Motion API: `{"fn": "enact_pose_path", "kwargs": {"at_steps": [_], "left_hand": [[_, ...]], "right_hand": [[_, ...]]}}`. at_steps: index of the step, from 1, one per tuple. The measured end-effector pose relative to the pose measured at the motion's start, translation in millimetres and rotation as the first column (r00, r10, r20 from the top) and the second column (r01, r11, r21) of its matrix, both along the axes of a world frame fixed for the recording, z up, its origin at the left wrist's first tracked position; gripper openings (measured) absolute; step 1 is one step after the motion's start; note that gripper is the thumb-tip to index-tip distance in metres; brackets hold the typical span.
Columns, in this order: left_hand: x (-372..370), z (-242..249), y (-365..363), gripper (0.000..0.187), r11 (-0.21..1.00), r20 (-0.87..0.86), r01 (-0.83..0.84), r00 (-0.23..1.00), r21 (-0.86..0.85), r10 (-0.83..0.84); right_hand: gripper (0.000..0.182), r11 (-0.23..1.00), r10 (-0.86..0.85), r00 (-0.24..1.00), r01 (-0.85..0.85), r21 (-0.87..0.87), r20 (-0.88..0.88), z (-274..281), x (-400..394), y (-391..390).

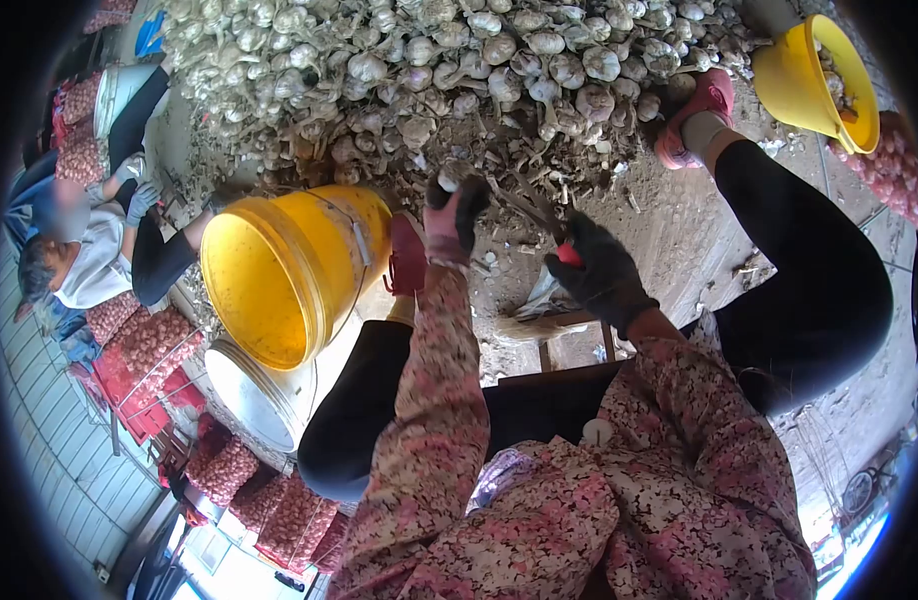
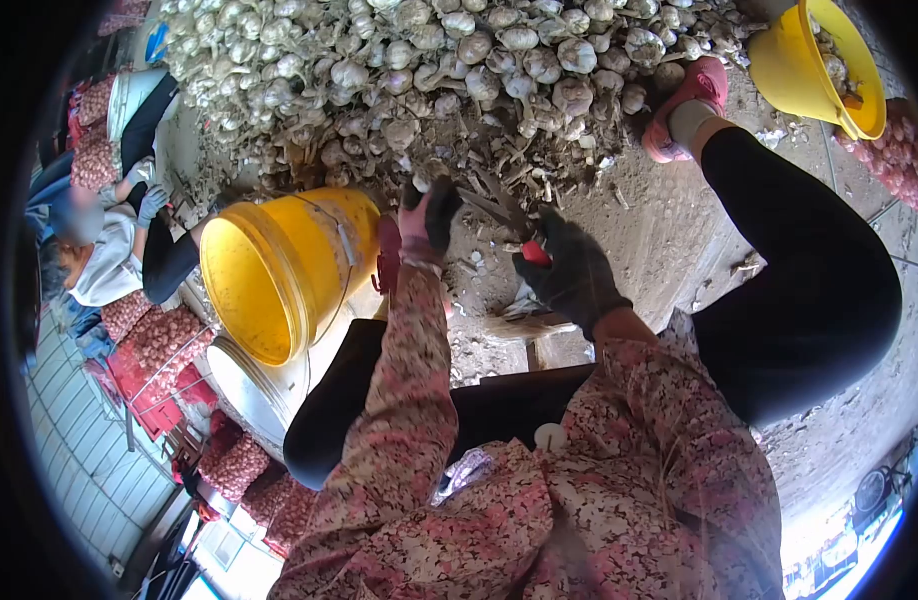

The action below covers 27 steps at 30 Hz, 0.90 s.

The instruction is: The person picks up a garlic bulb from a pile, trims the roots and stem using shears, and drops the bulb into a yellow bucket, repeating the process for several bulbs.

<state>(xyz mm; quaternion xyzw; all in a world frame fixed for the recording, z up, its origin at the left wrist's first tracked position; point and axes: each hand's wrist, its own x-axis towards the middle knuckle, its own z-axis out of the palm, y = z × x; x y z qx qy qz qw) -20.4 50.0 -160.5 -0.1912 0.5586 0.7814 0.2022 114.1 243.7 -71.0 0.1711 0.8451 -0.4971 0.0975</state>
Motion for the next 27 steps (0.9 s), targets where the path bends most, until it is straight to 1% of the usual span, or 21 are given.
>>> {"fn": "enact_pose_path", "kwargs": {"at_steps": [1,2,3,4,6,7,9,10,12,13,15,16,18,19,20,21,22,23,25,26,27], "left_hand": [[17.0,11.4,5.3,0.043,0.999,0.031,-0.027,0.999,0.032,0.026],[32.4,21.3,8.4,0.044,1.000,-0.003,0.006,1.000,0.031,-0.006],[46.3,29.2,10.0,0.046,0.999,-0.039,0.038,0.999,0.029,-0.037],[57.1,41.5,13.2,0.046,0.999,-0.049,0.035,0.998,0.034,-0.033],[74.1,62.1,16.0,0.045,0.988,-0.106,0.103,0.988,-0.117,-0.116],[80.3,68.1,13.0,0.045,0.988,-0.115,0.099,0.987,-0.116,-0.112],[86.6,77.4,7.0,0.049,0.927,-0.042,0.243,0.963,-0.286,-0.265],[88.6,78.5,4.2,0.049,0.928,-0.051,0.242,0.962,-0.284,-0.267],[95.5,79.7,-2.9,0.047,0.810,-0.114,0.325,0.896,-0.487,-0.428],[99.2,79.9,-5.4,0.046,0.733,-0.129,0.348,0.852,-0.585,-0.507],[106.2,82.0,-6.8,0.046,0.703,-0.104,0.369,0.841,-0.609,-0.531],[108.9,84.3,-5.7,0.047,0.672,-0.079,0.391,0.828,-0.629,-0.556],[113.4,79.9,-2.2,0.048,0.679,-0.064,0.402,0.832,-0.614,-0.550],[114.9,76.7,-1.1,0.049,0.687,-0.050,0.406,0.840,-0.603,-0.541],[114.6,73.2,-0.7,0.049,0.684,-0.042,0.415,0.837,-0.600,-0.546],[113.0,74.2,0.6,0.049,0.720,0.006,0.421,0.865,-0.552,-0.502],[111.8,75.7,1.3,0.050,0.754,0.058,0.421,0.888,-0.505,-0.457],[110.5,77.3,3.5,0.050,0.750,0.062,0.427,0.885,-0.505,-0.462],[109.1,85.6,10.2,0.047,0.810,-0.285,0.368,0.802,-0.456,-0.525],[108.5,84.4,11.2,0.047,0.810,-0.290,0.365,0.800,-0.459,-0.525],[107.2,77.3,10.6,0.043,0.929,-0.282,0.269,0.899,-0.252,-0.337]], "right_hand": [[0.058,0.988,0.064,0.996,-0.055,0.141,-0.058,2.1,-3.2,4.4],[0.065,0.968,0.093,0.993,-0.075,0.238,-0.067,4.6,-3.5,6.6],[0.065,0.967,0.097,0.993,-0.077,0.244,-0.073,8.3,-1.0,8.5],[0.068,0.941,0.162,0.984,-0.132,0.311,-0.072,12.3,0.9,10.2],[0.070,0.888,0.278,0.960,-0.241,0.390,-0.038,22.0,3.8,12.7],[0.070,0.887,0.281,0.959,-0.241,0.394,-0.047,25.7,8.4,11.8],[0.069,0.878,0.334,0.942,-0.326,0.351,0.038,31.8,15.4,12.0],[0.069,0.877,0.332,0.943,-0.321,0.357,0.031,32.4,18.8,12.2],[0.057,0.870,0.366,0.930,-0.355,0.342,0.033,30.4,27.5,11.1],[0.057,0.870,0.367,0.930,-0.355,0.342,0.032,30.8,30.1,11.7],[0.044,0.875,0.409,0.901,-0.433,0.215,0.147,29.8,34.6,14.7],[0.044,0.878,0.405,0.902,-0.430,0.212,0.151,27.0,37.3,16.6],[0.032,0.868,0.434,0.885,-0.461,0.187,0.169,17.9,39.7,21.7],[0.032,0.870,0.430,0.886,-0.458,0.184,0.176,12.4,37.8,22.4],[0.030,0.851,0.437,0.866,-0.486,0.202,0.244,6.0,34.7,22.3],[0.029,0.831,0.441,0.842,-0.514,0.214,0.311,0.3,32.9,21.9],[0.029,0.836,0.437,0.842,-0.510,0.204,0.316,-5.0,30.7,22.0],[0.029,0.832,0.427,0.839,-0.511,0.216,0.339,-9.8,26.8,23.7],[0.029,0.829,0.415,0.836,-0.510,0.228,0.360,-25.1,28.8,24.6],[0.031,0.846,0.384,0.836,-0.489,0.213,0.392,-41.4,33.8,24.0],[0.034,0.861,0.355,0.836,-0.467,0.202,0.419,-50.0,33.2,23.8]]}}
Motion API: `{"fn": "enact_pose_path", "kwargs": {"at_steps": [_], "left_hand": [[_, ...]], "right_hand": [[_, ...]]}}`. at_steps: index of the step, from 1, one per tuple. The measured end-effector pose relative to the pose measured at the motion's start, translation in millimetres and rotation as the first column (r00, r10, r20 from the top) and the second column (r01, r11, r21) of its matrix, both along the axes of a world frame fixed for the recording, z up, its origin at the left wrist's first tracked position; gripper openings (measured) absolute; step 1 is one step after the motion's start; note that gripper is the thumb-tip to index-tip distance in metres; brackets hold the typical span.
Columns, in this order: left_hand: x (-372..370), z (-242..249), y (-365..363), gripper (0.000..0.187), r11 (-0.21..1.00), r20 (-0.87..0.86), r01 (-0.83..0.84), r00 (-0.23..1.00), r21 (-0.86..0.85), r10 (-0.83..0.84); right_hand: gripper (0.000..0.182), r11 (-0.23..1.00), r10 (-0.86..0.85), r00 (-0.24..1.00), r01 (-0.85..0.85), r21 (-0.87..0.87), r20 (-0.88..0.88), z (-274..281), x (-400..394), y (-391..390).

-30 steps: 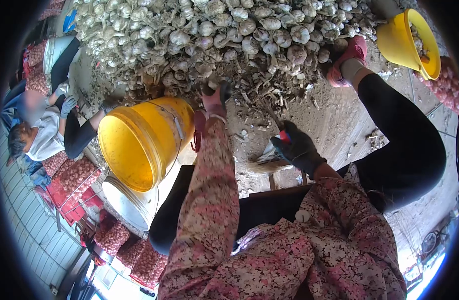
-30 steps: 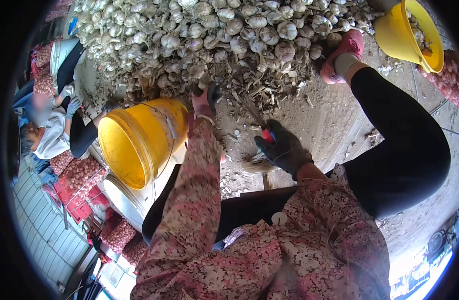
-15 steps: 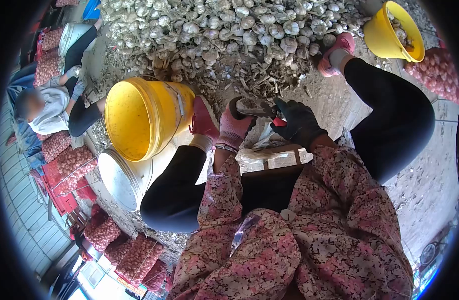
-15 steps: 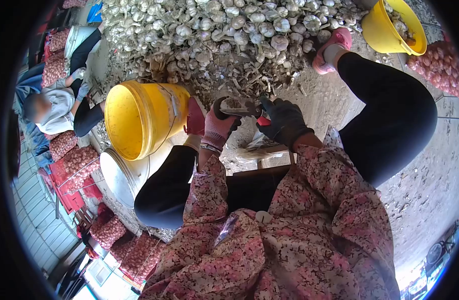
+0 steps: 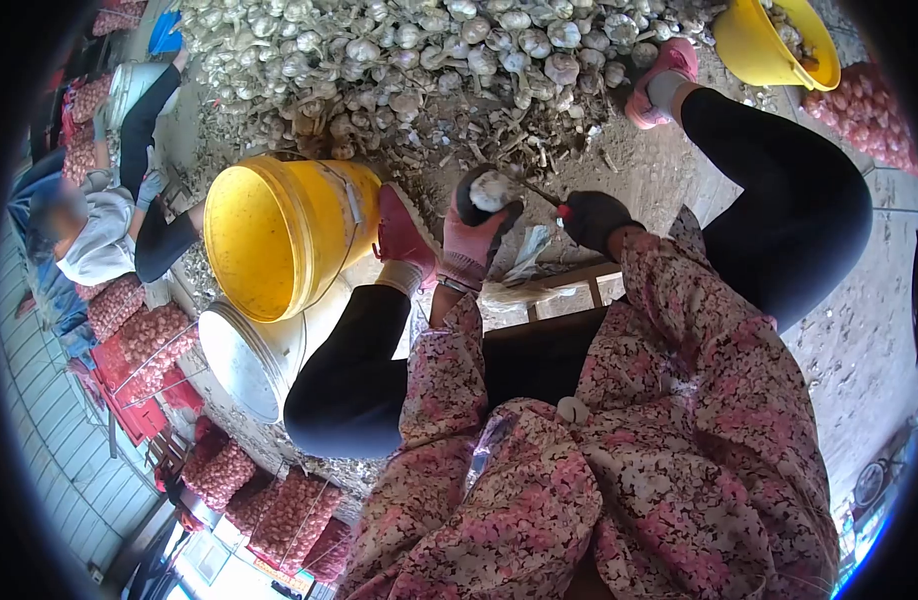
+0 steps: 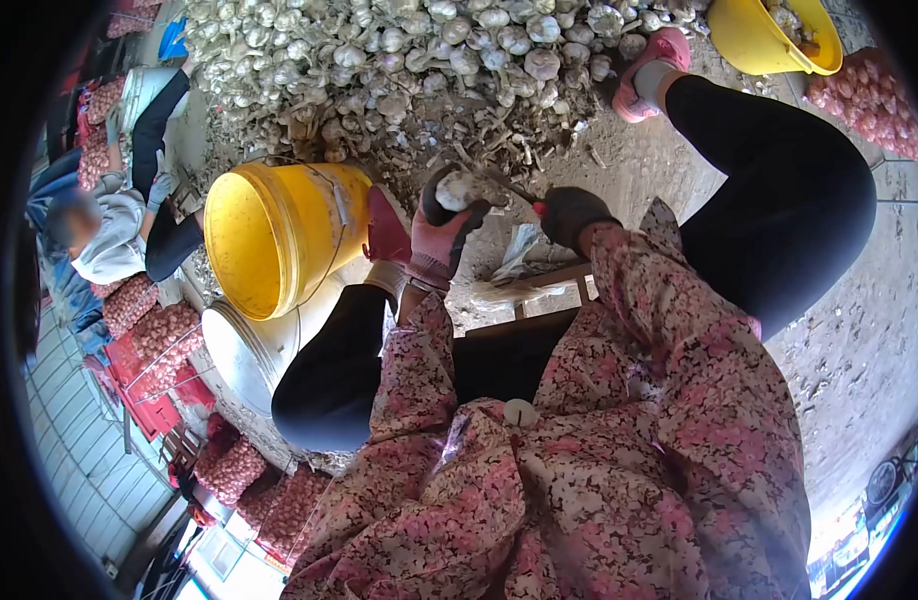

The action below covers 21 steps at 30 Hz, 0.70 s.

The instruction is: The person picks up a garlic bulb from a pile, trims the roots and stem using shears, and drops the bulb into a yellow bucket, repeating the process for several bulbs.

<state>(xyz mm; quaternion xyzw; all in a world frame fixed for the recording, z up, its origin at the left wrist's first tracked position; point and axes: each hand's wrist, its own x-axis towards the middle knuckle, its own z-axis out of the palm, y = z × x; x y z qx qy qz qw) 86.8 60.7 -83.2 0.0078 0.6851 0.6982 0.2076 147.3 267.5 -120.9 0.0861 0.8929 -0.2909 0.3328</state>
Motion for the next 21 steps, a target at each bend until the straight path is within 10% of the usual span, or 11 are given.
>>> {"fn": "enact_pose_path", "kwargs": {"at_steps": [2,5,8,13,17,21], "left_hand": [[-5.4,-12.7,-10.3,0.040,0.968,0.116,-0.165,0.983,0.191,0.145],[-11.9,-13.3,-27.4,0.022,0.998,-0.195,0.056,0.979,-0.029,-0.060],[-5.2,21.0,-16.5,0.040,0.542,0.717,-0.555,0.685,0.631,-0.133],[21.2,39.3,10.6,0.045,0.752,0.751,-0.495,0.660,0.436,-0.002],[20.5,20.3,1.0,0.039,0.679,0.848,-0.628,0.529,0.380,0.015],[-4.6,64.4,-28.2,0.040,0.383,0.535,-0.525,0.840,0.760,0.092]], "right_hand": [[0.037,0.987,-0.113,0.992,0.106,-0.119,-0.054,13.3,8.0,-8.5],[0.045,0.896,-0.307,0.948,0.260,-0.359,-0.082,56.3,21.6,-24.3],[0.050,0.844,-0.385,0.900,0.255,-0.471,-0.203,67.1,30.9,-40.6],[0.048,0.865,-0.397,0.830,0.195,-0.462,-0.393,73.4,29.2,-43.5],[0.037,0.710,-0.482,0.876,0.390,-0.586,-0.001,58.5,32.4,-42.2],[0.027,0.363,-0.565,0.717,0.660,-0.658,0.407,69.6,21.7,-36.9]]}}
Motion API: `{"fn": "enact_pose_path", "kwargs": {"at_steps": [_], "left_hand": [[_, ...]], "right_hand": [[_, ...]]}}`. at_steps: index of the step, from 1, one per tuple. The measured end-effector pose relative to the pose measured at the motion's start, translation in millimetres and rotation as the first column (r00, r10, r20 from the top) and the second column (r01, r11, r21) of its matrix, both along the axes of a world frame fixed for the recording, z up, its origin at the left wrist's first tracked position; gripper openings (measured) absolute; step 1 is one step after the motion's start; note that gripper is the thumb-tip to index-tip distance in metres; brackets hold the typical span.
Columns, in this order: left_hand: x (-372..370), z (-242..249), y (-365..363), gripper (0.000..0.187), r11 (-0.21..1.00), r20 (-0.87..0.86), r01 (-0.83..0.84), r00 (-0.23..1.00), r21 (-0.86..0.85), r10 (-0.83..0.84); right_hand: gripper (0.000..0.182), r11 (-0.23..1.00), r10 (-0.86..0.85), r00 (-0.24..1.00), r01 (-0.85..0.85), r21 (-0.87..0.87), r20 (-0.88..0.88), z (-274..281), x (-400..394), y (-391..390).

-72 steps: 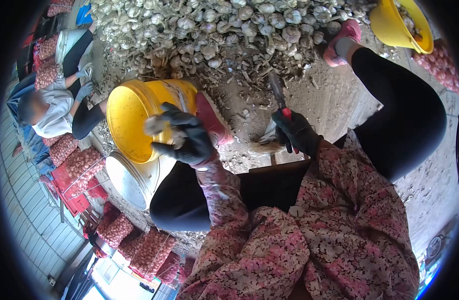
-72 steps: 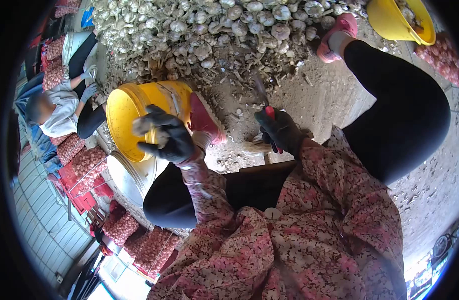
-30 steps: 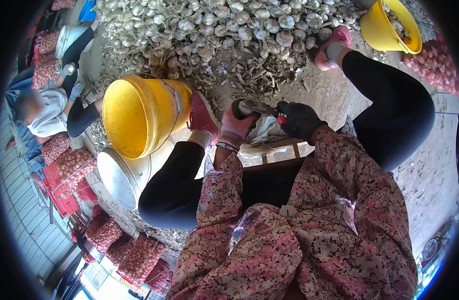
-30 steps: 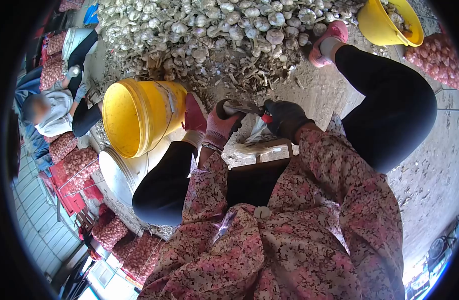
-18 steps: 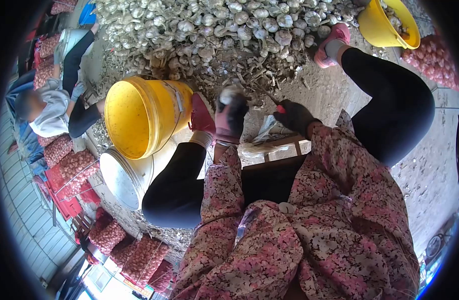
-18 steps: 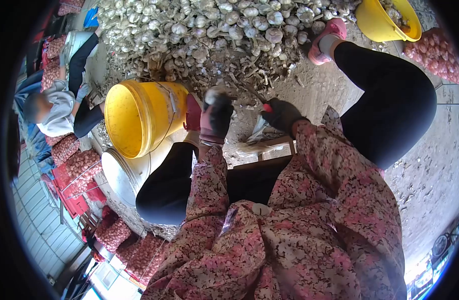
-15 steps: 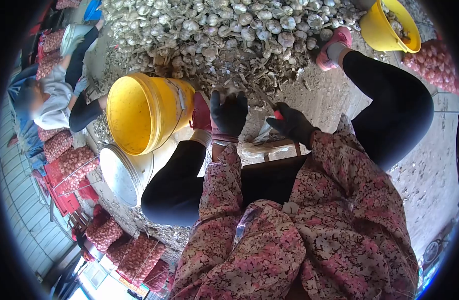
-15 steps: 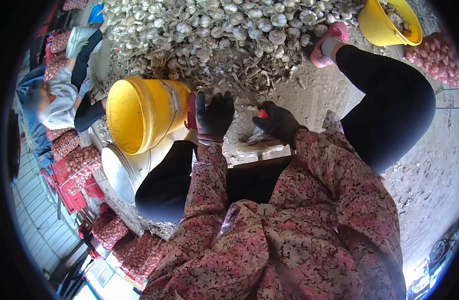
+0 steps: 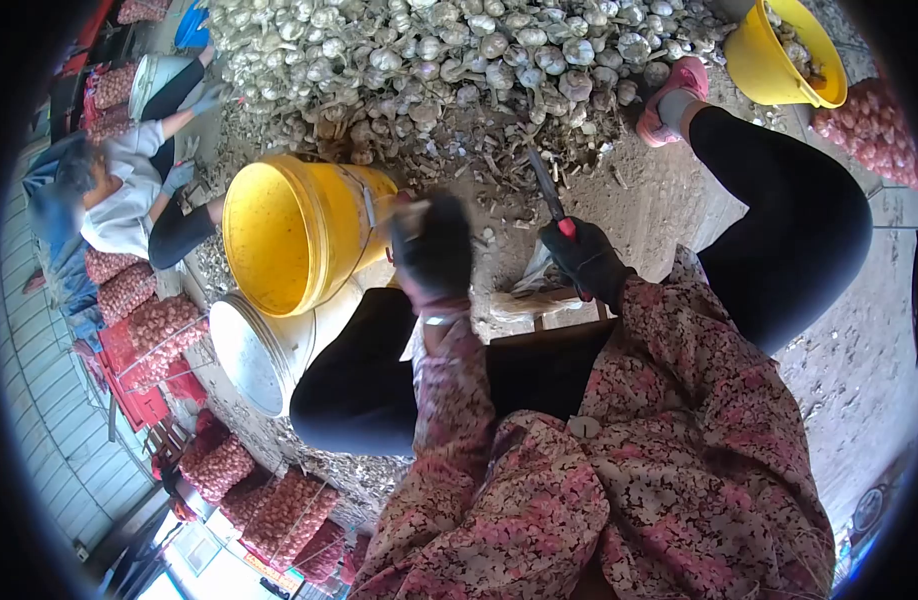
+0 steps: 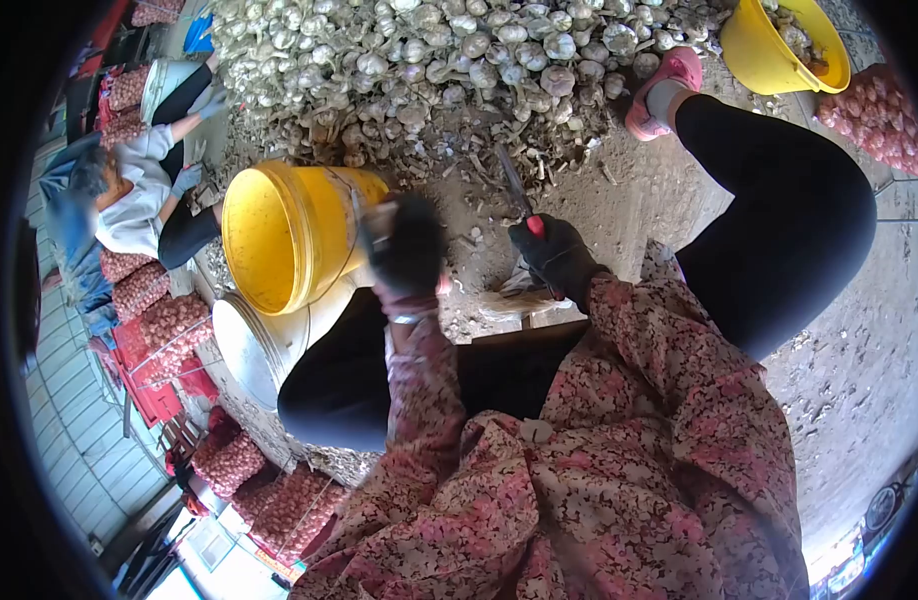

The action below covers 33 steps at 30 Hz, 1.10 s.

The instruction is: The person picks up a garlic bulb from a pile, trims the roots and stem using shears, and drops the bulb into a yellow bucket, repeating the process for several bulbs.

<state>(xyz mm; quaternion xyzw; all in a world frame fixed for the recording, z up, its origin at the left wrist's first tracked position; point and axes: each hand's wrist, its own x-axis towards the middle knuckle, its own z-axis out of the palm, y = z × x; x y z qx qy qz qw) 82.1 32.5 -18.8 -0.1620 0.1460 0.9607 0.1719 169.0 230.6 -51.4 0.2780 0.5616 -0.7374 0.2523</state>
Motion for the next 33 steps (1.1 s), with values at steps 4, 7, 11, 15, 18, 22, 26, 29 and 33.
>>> {"fn": "enact_pose_path", "kwargs": {"at_steps": [4,7,11,15,18,22,26,29,33], "left_hand": [[-37.0,38.9,-15.4,0.050,0.942,-0.285,-0.330,0.911,-0.069,0.298],[-75.7,-26.1,-2.0,0.036,0.957,-0.224,-0.174,0.967,-0.231,0.122],[-136.5,-145.4,32.1,0.018,0.892,0.192,0.139,0.979,-0.429,-0.060],[-221.8,-191.9,81.2,0.016,0.835,0.499,0.201,0.861,-0.512,0.099],[-261.7,-232.3,97.8,0.011,0.869,0.603,0.335,0.796,-0.363,-0.054],[-260.8,-248.9,87.7,0.009,0.879,0.582,0.341,0.808,-0.333,-0.093],[-205.4,-219.0,65.4,0.007,0.936,0.413,0.239,0.903,-0.259,-0.116],[-139.8,-179.6,52.6,0.013,0.964,0.202,0.179,0.970,-0.198,-0.139],[-68.7,-136.7,42.5,0.027,0.805,0.081,0.227,0.972,-0.548,-0.220]], "right_hand": [[0.024,0.952,-0.226,0.966,0.246,-0.180,0.127,-10.8,-6.4,0.3],[0.025,0.921,-0.274,0.928,0.328,-0.209,0.252,-17.2,-17.1,-2.4],[0.029,0.919,-0.294,0.924,0.344,-0.194,0.243,-14.9,-33.7,-2.0],[0.026,0.873,-0.363,0.878,0.438,-0.214,0.313,-25.5,-43.9,-0.2],[0.027,0.861,-0.390,0.870,0.460,-0.215,0.302,-28.3,-47.8,3.0],[0.029,0.877,-0.383,0.870,0.448,-0.174,0.311,-29.1,-53.5,6.7],[0.034,0.953,-0.240,0.952,0.268,-0.140,0.189,-17.1,-60.4,17.6],[0.042,0.830,0.053,0.964,0.102,0.549,-0.260,-24.0,-54.9,20.4],[0.064,0.514,0.410,0.886,-0.030,0.858,-0.215,-7.2,-57.9,35.2]]}}
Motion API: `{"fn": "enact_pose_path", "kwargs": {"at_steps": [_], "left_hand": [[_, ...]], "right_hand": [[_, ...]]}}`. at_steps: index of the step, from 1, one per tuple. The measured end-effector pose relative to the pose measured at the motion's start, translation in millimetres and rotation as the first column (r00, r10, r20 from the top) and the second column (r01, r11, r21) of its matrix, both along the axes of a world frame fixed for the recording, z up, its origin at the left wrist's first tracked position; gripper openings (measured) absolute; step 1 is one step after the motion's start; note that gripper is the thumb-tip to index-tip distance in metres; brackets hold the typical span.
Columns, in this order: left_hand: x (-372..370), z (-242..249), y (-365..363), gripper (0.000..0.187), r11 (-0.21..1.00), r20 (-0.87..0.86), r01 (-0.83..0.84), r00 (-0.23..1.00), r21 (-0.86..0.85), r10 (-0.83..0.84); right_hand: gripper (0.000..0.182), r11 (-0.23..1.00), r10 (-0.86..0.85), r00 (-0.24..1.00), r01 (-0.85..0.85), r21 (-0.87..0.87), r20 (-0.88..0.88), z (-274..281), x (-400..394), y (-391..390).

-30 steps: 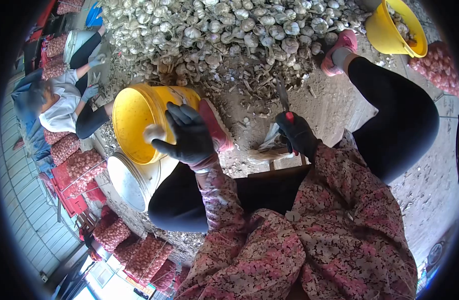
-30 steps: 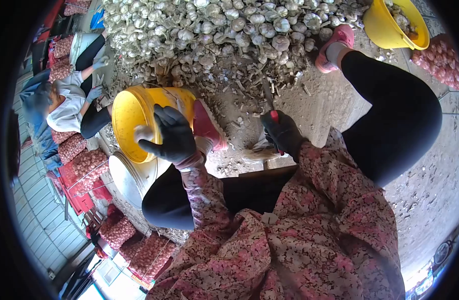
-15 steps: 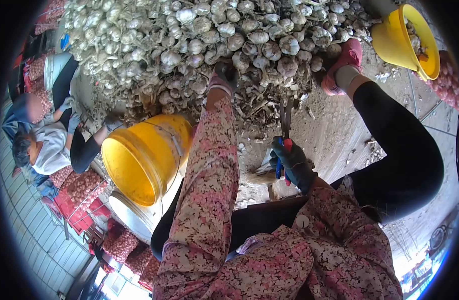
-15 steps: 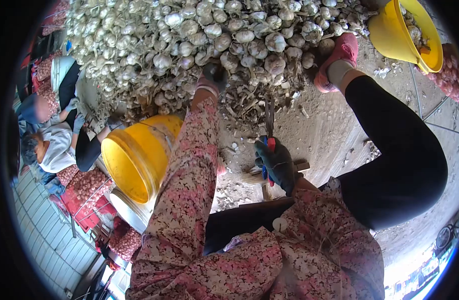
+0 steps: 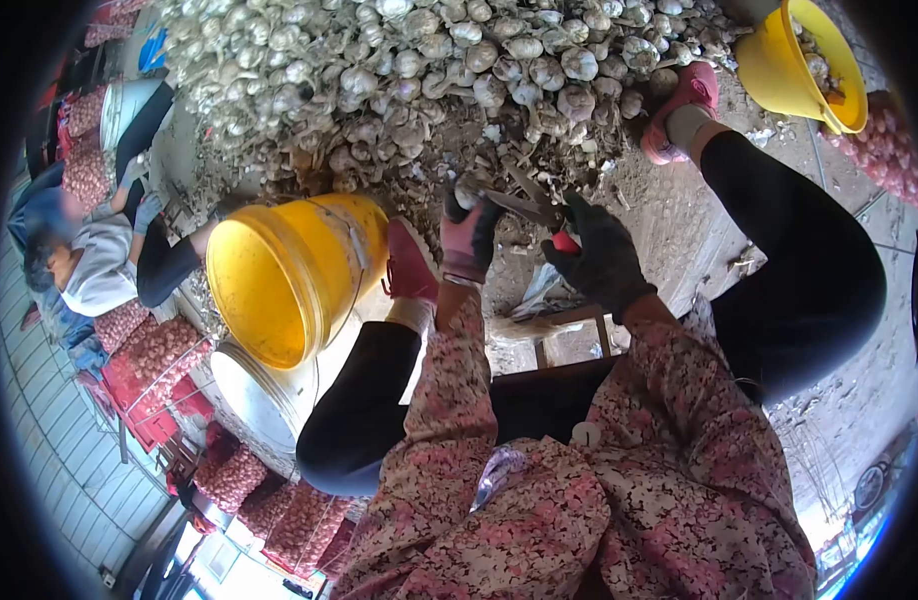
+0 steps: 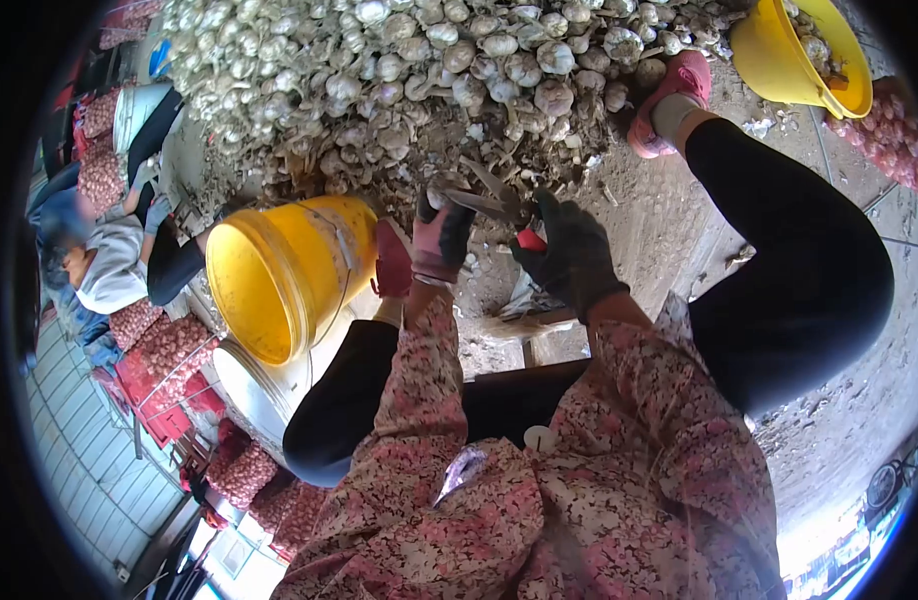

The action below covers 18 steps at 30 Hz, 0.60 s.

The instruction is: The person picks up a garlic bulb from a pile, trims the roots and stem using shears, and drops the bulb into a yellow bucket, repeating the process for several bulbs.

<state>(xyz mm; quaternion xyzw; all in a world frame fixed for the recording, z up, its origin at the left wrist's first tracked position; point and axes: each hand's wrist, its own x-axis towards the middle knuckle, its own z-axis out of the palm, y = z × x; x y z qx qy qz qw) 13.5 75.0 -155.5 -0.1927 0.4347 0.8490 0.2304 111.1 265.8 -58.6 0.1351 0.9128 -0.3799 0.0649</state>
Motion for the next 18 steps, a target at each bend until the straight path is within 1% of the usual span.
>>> {"fn": "enact_pose_path", "kwargs": {"at_steps": [1,2,3,4,6,7,8,10,11,13,14,16,17,18], "left_hand": [[10.6,2.9,-1.9,0.037,0.987,-0.126,0.024,0.991,-0.158,-0.045],[22.1,5.9,-4.4,0.046,0.949,-0.242,0.026,0.965,-0.315,-0.106],[29.6,48.9,7.5,0.054,0.909,-0.217,0.050,0.964,-0.413,-0.152],[34.2,59.3,8.8,0.054,0.911,-0.227,0.043,0.963,-0.411,-0.147],[43.8,70.9,5.9,0.062,0.760,-0.249,0.081,0.918,-0.645,-0.309],[47.9,75.3,1.4,0.062,0.762,-0.255,0.074,0.918,-0.644,-0.305],[50.5,79.8,-4.8,0.060,0.632,-0.271,0.065,0.866,-0.772,-0.420],[55.3,85.1,-11.5,0.059,0.327,-0.228,-0.012,0.740,-0.945,-0.633],[60.3,86.1,-11.7,0.059,0.330,-0.229,-0.010,0.740,-0.944,-0.632],[67.2,89.3,-11.0,0.056,0.507,-0.304,0.025,0.775,-0.861,-0.554],[68.2,90.1,-10.9,0.056,0.510,-0.302,0.030,0.775,-0.860,-0.555],[72.8,89.9,-12.7,0.051,0.329,-0.196,0.022,0.766,-0.944,-0.613],[75.0,83.7,-13.6,0.051,0.327,-0.187,0.033,0.765,-0.944,-0.616],[75.0,70.8,-15.0,0.051,0.472,-0.161,0.133,0.831,-0.872,-0.532]], "right_hand": [[0.070,0.999,0.040,0.997,-0.041,0.015,0.061,7.9,-2.2,0.4],[0.070,0.999,0.042,0.998,-0.043,0.021,0.053,10.5,0.3,-0.6],[0.071,0.993,0.100,0.993,-0.103,0.052,0.057,12.7,3.8,-2.1],[0.072,0.983,0.157,0.986,-0.162,0.082,0.062,14.3,7.9,-4.1],[0.075,0.981,0.174,0.983,-0.178,0.081,0.058,13.5,18.6,-10.6],[0.079,0.979,0.187,0.980,-0.191,0.075,0.064,13.8,23.5,-13.5],[0.079,0.978,0.190,0.980,-0.194,0.078,0.061,14.4,27.7,-15.5],[0.068,0.969,0.214,0.963,-0.230,0.090,0.162,20.5,31.3,-17.1],[0.068,0.968,0.214,0.963,-0.231,0.093,0.165,16.9,34.3,-17.7],[0.052,0.971,0.233,0.959,-0.238,0.009,0.164,6.8,35.9,-18.6],[0.052,0.972,0.230,0.958,-0.236,0.011,0.169,2.5,36.5,-16.3],[0.034,0.960,0.273,0.942,-0.280,0.009,0.196,-1.5,38.2,-13.0],[0.034,0.961,0.270,0.941,-0.277,0.004,0.204,-5.2,38.8,-12.2],[0.031,0.956,0.287,0.930,-0.295,0.002,0.228,-10.5,37.3,-11.3]]}}
